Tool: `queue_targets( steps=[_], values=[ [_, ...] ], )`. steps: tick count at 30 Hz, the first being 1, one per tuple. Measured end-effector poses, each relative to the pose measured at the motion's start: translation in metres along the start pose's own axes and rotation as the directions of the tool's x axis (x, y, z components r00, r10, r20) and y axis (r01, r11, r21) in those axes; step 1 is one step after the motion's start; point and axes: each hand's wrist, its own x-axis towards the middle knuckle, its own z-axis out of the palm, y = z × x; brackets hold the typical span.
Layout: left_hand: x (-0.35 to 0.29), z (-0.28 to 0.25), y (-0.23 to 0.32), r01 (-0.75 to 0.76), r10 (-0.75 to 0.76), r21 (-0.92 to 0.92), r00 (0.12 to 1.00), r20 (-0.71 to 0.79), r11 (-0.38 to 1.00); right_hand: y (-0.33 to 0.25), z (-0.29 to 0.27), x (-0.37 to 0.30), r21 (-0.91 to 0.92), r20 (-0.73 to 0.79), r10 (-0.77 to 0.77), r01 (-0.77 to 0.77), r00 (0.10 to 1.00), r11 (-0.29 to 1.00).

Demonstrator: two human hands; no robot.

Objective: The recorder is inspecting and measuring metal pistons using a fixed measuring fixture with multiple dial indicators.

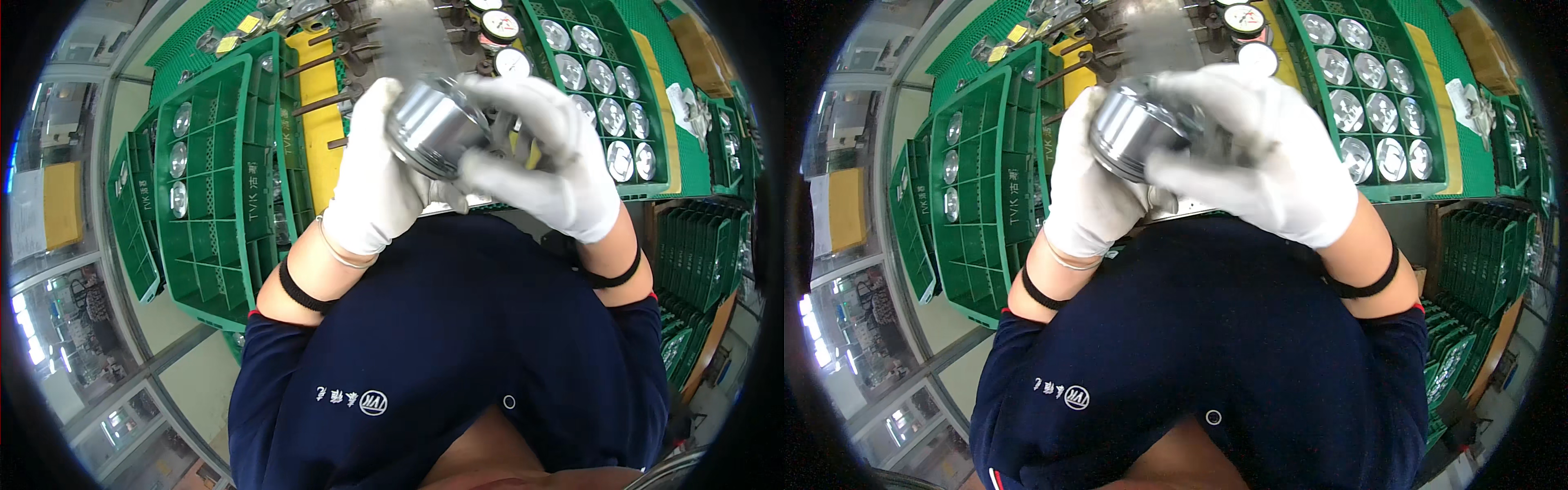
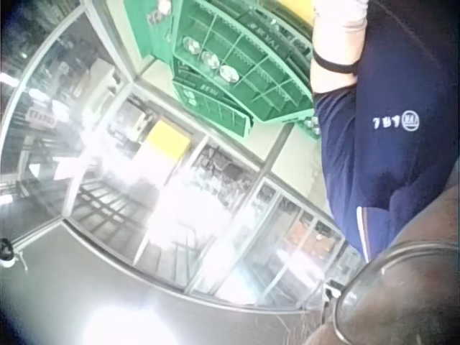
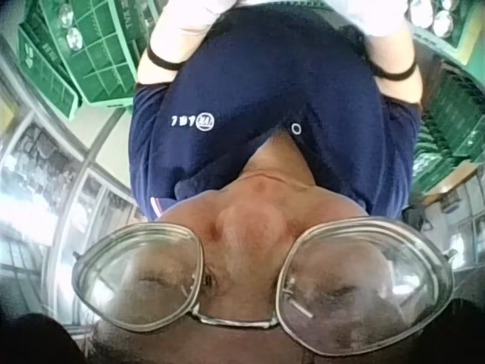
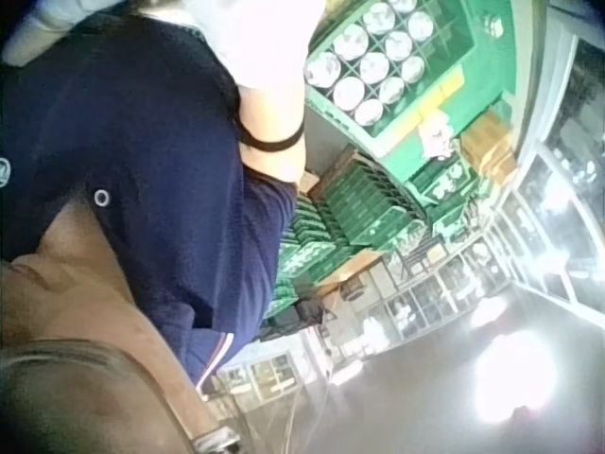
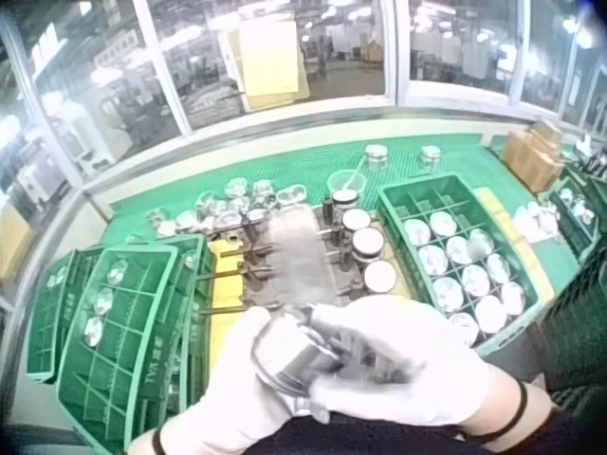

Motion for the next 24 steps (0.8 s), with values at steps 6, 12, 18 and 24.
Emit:
queue_targets(
  steps=[6,12,18,24],
  values=[
    [0.012,-0.031,-0.012,-0.405,0.42,0.871,0.866,0.269,0.277,0.006,0.026,-0.022,0.279,-0.011,0.23,-0.217,0.973,0.935],
    [0.038,-0.024,0.003,-0.577,0.464,0.788,0.649,0.603,-0.217,-0.007,0.031,-0.03,0.6,-0.115,0.712,-0.523,0.693,0.606],
    [0.039,-0.018,0.011,-0.5,0.349,0.63,0.546,0.762,-0.594,-0.016,0.031,-0.028,0.591,-0.148,0.688,-0.494,0.71,0.637],
    [0.043,-0.009,0.004,-0.488,0.342,0.627,0.552,0.761,-0.608,-0.023,0.026,-0.033,0.609,-0.206,0.679,-0.451,0.705,0.653]
  ],
)
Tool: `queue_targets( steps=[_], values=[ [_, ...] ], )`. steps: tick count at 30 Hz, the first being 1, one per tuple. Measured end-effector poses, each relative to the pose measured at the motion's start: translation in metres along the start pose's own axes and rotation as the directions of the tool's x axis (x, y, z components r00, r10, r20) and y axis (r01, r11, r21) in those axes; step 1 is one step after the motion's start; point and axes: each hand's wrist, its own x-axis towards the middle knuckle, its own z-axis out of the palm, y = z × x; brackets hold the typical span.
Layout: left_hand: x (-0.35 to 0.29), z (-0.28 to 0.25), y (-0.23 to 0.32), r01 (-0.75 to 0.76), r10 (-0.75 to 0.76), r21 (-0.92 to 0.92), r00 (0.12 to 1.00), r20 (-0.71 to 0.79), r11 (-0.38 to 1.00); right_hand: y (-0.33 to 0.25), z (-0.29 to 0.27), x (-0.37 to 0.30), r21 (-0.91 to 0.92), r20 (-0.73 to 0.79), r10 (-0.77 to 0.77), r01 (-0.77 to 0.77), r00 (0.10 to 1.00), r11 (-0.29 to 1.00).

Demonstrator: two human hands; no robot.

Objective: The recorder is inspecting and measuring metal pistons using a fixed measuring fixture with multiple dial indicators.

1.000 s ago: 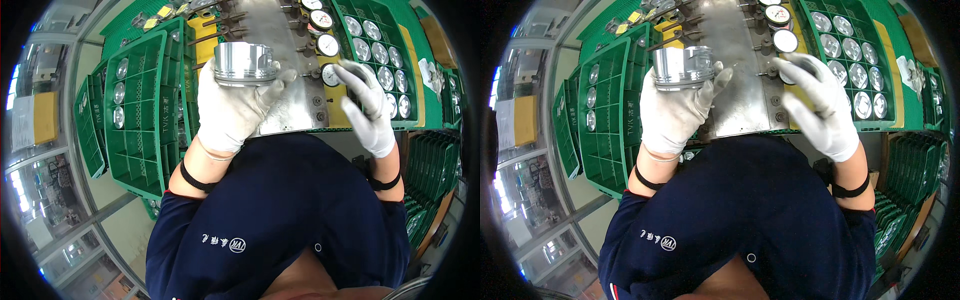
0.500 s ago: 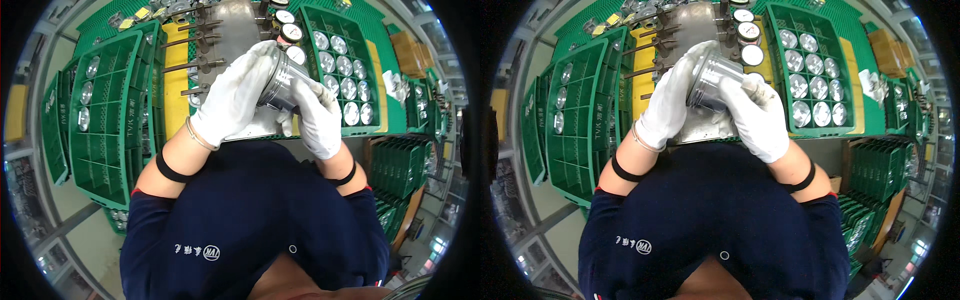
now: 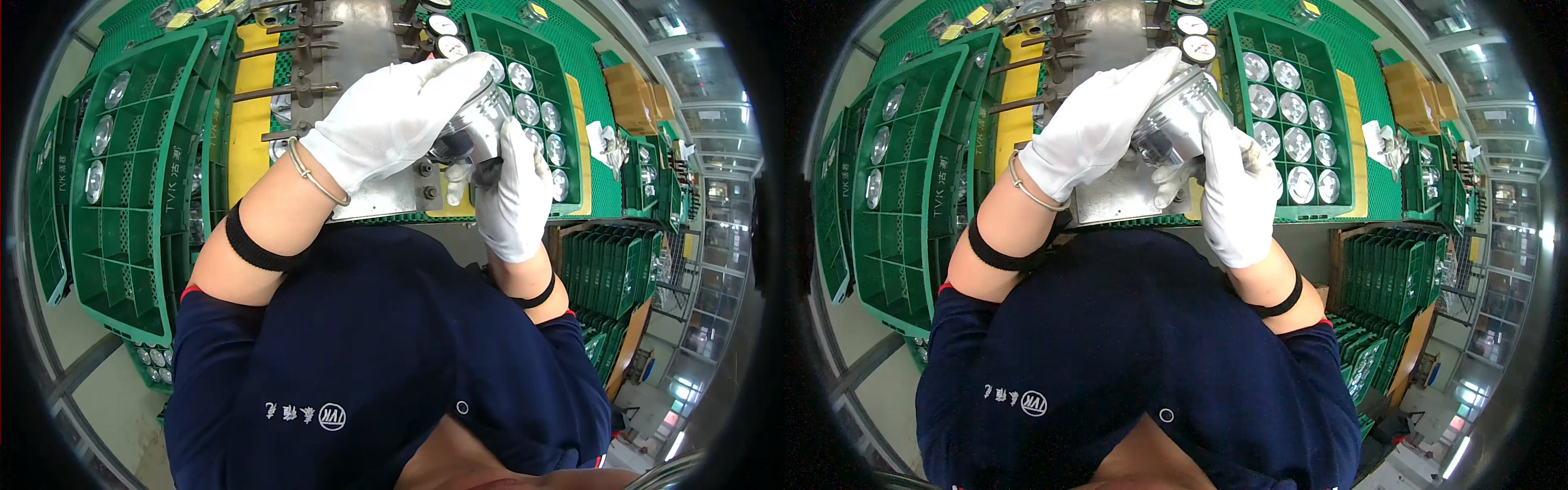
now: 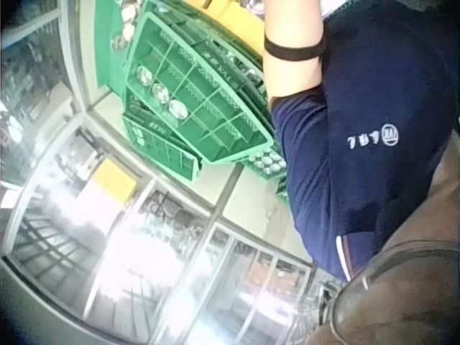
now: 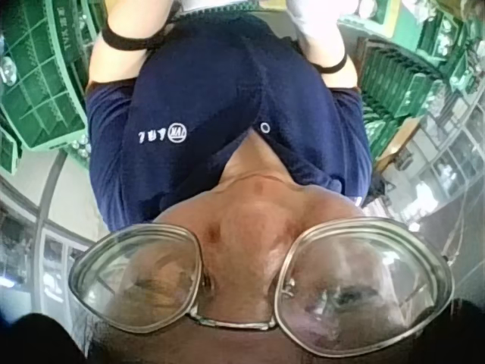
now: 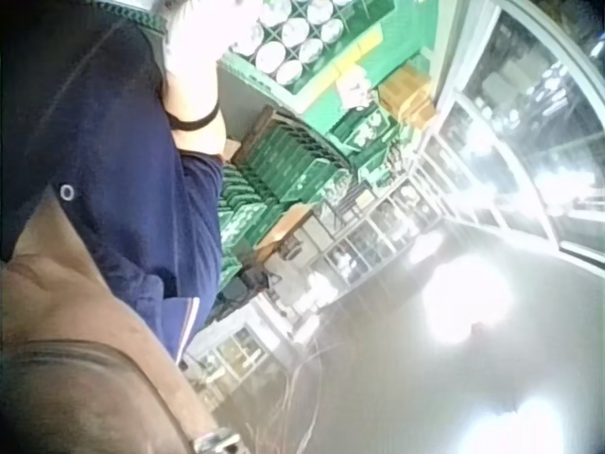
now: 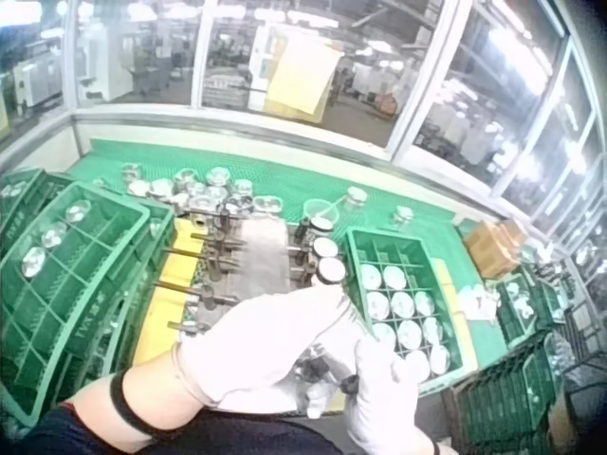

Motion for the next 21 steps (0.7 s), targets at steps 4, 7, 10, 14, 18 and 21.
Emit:
queue_targets(
  steps=[4,7,10,14,18,21],
  values=[
    [0.003,0.004,0.004,0.049,-0.048,-0.096,0.999,0.013,0.994,-0.005,0.001,-0.003,0.116,-0.009,0.087,-0.086,0.996,0.99],
    [0.004,0.003,0.011,0.035,-0.035,-0.044,0.999,-0.012,0.998,-0.004,-0.004,-0.006,0.064,0.036,0.101,-0.103,0.994,0.993],
    [0.009,0.004,0.017,-0.014,0.014,0.016,0.999,-0.043,1.0,-0.011,-0.006,-0.004,0.052,0.028,0.134,-0.135,0.991,0.989],
    [0.01,0.03,0.01,-0.002,0.003,-0.107,1.0,0.016,0.994,0.001,-0.029,-0.007,0.084,0.135,0.148,-0.16,0.98,0.983],
    [-0.013,0.079,-0.005,0.564,-0.292,-0.538,0.81,0.509,0.627,0.015,-0.052,-0.009,0.082,0.254,-0.002,-0.019,0.967,0.996],
    [0.012,0.056,0.035,-0.014,0.102,-0.23,0.921,0.377,0.973,-0.001,-0.109,-0.018,-0.248,0.272,0.346,-0.282,0.898,0.927]
  ],
)
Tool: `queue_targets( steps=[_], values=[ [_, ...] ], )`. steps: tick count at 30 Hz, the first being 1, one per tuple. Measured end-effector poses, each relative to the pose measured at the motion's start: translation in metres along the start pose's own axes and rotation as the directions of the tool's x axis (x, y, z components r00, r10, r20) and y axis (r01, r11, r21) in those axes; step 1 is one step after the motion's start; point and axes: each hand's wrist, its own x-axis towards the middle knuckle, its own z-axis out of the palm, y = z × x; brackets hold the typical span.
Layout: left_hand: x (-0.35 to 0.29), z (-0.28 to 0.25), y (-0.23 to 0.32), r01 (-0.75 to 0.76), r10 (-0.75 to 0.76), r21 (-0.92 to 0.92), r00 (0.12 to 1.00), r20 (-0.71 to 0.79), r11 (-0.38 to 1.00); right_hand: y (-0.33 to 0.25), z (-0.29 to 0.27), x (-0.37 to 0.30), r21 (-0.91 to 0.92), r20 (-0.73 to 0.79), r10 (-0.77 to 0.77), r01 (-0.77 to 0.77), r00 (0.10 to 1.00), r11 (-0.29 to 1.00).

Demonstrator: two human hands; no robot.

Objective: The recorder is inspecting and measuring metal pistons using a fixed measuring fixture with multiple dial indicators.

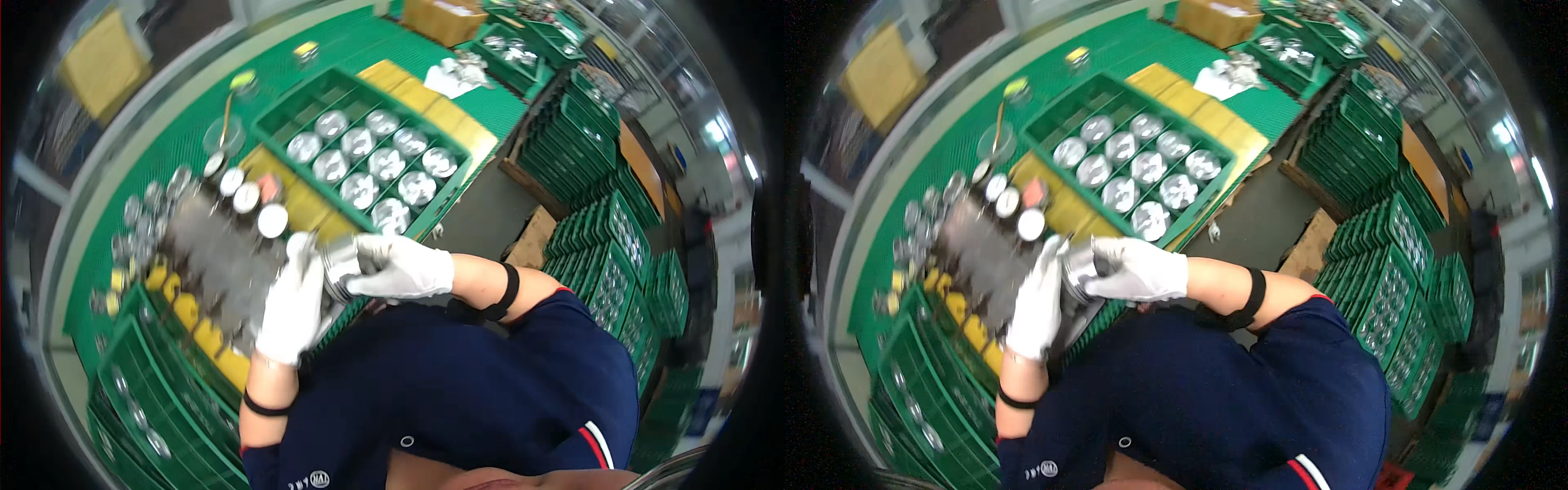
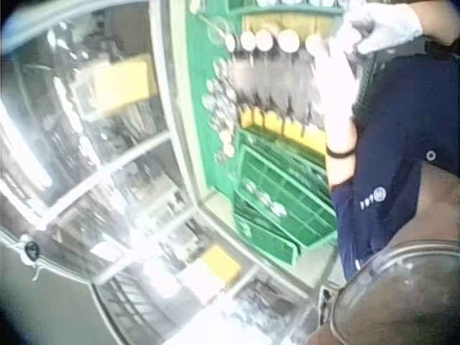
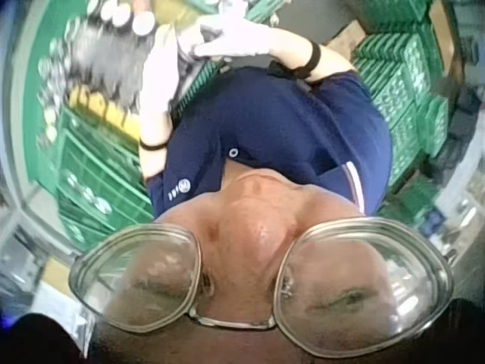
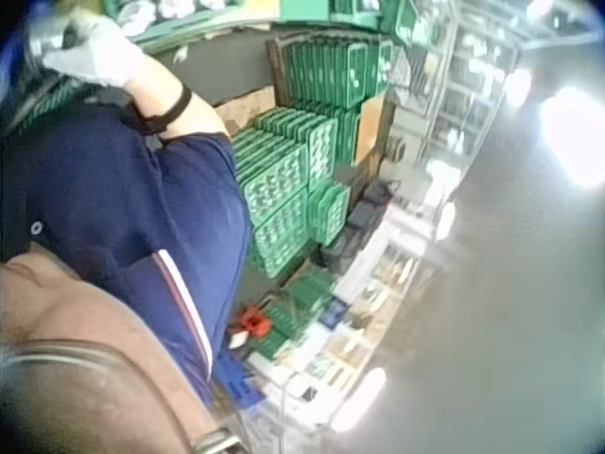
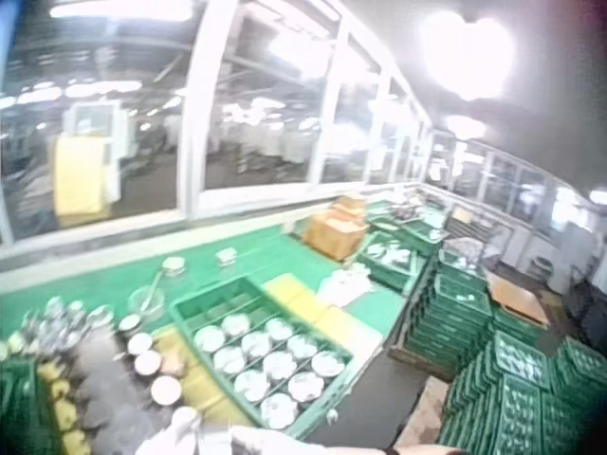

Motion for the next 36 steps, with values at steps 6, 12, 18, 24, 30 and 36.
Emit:
queue_targets(
  steps=[6,12,18,24,30,36],
  values=[
    [-0.001,-0.011,0.005,0.605,-0.567,-0.519,0.784,0.254,0.604,0.02,-0.127,-0.056,-0.198,-0.077,0.334,-0.343,0.939,0.918],
    [-0.03,-0.017,-0.002,0.616,-0.699,-0.627,0.698,0.155,0.477,0.005,-0.367,-0.053,-0.176,-0.838,-0.016,-0.242,0.545,0.954],
    [-0.022,-0.012,0.002,0.529,-0.756,-0.756,0.651,0.07,0.385,0.053,-0.558,-0.038,-0.503,-0.863,-0.5,-0.219,0.073,0.836],
    [-0.037,-0.015,0.001,0.564,-0.78,-0.709,0.625,0.029,0.425,0.125,-0.424,-0.001,-0.355,-0.887,-0.234,-0.262,0.399,0.897],
    [-0.074,-0.045,-0.002,0.556,-0.821,-0.708,0.567,-0.061,0.436,0.209,-0.34,-0.011,-0.04,-0.867,-0.03,-0.008,0.498,0.999],
    [-0.143,-0.127,0.002,0.76,-0.875,-0.434,0.424,-0.233,0.484,0.192,-0.295,-0.053,0.008,-0.856,-0.092,0.193,0.508,0.981]
  ],
)
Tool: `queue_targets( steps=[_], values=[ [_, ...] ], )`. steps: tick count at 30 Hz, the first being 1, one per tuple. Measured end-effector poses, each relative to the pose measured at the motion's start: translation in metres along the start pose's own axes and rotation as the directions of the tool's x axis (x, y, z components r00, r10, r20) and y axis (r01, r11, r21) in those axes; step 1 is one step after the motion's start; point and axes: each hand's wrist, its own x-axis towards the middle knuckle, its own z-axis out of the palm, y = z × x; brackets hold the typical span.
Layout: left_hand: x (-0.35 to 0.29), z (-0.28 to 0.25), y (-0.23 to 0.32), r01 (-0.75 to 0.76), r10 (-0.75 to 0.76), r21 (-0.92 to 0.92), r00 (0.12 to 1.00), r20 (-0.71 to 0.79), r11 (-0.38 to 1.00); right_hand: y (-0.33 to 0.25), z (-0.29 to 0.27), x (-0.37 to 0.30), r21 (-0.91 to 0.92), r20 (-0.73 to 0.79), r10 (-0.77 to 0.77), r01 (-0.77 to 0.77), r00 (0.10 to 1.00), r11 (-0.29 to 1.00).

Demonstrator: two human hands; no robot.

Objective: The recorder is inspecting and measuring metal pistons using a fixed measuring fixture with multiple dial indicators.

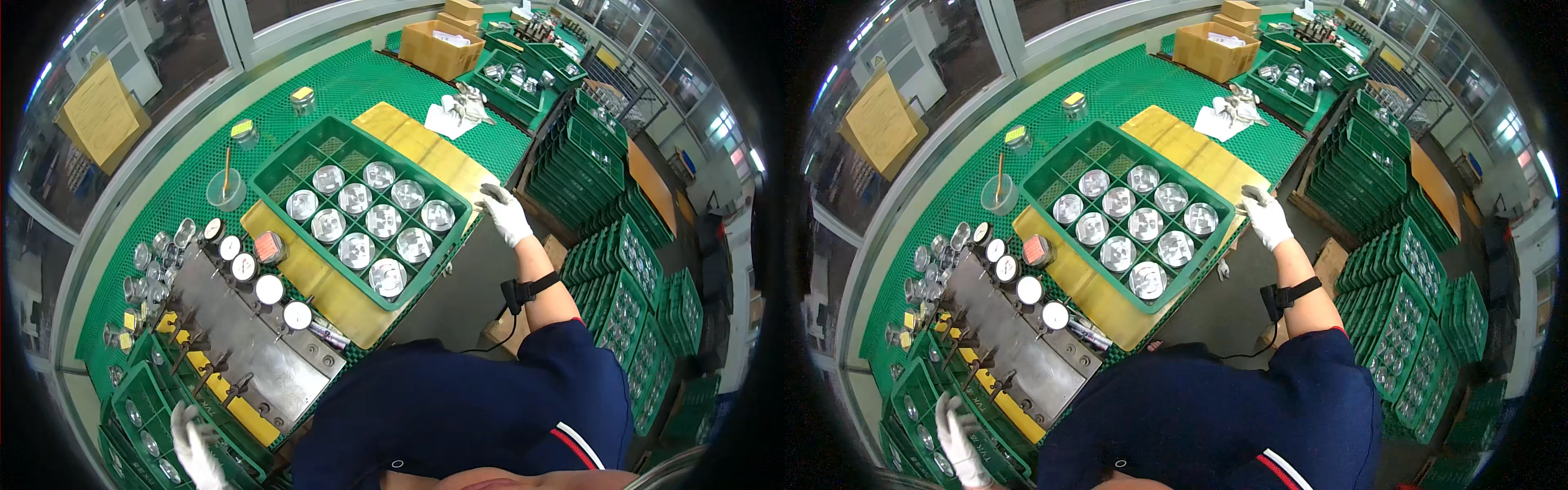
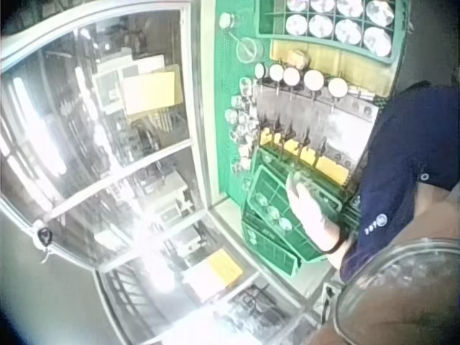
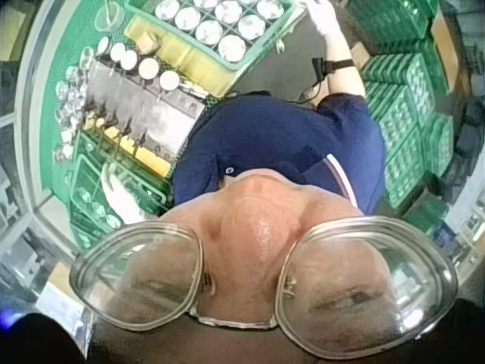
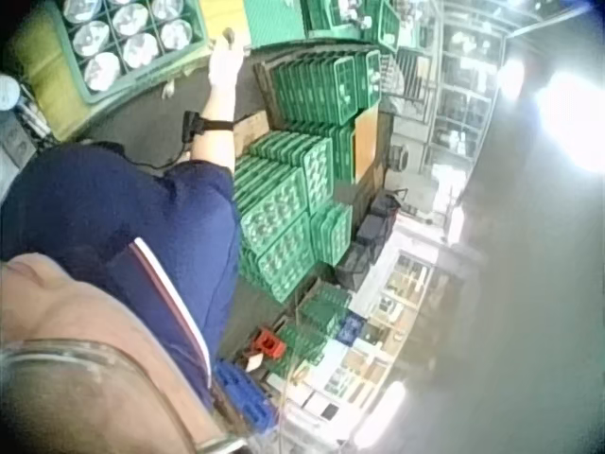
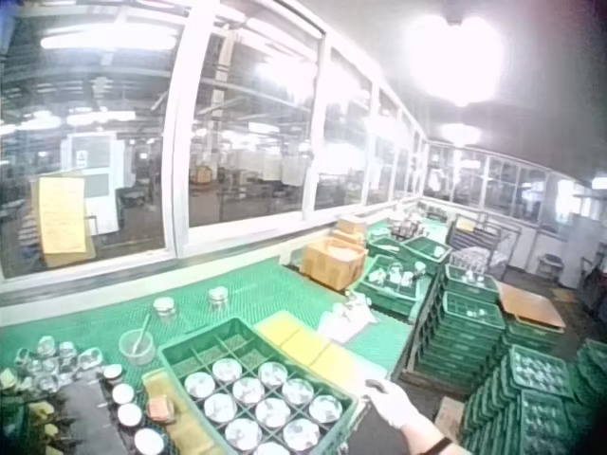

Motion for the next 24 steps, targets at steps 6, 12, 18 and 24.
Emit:
queue_targets(
  steps=[6,12,18,24],
  values=[
    [-0.032,-0.08,0.034,0.189,-0.141,0.258,0.971,-0.192,0.947,-0.025,0.023,-0.031,-0.018,-0.036,-0.041,0.041,0.999,0.999],
    [-0.032,-0.128,0.013,0.17,-0.156,0.145,0.982,-0.106,0.975,-0.036,0.044,-0.068,-0.017,-0.094,0.074,-0.076,0.993,0.997],
    [-0.018,-0.155,0.001,0.216,-0.194,0.176,0.972,-0.135,0.96,0.0,0.041,-0.097,0.023,-0.09,0.073,-0.072,0.993,0.997],
    [-0.012,-0.246,-0.073,0.025,0.218,0.653,0.933,-0.288,0.757,0.013,0.036,-0.131,0.012,-0.075,0.091,-0.091,0.993,0.996]
  ],
)
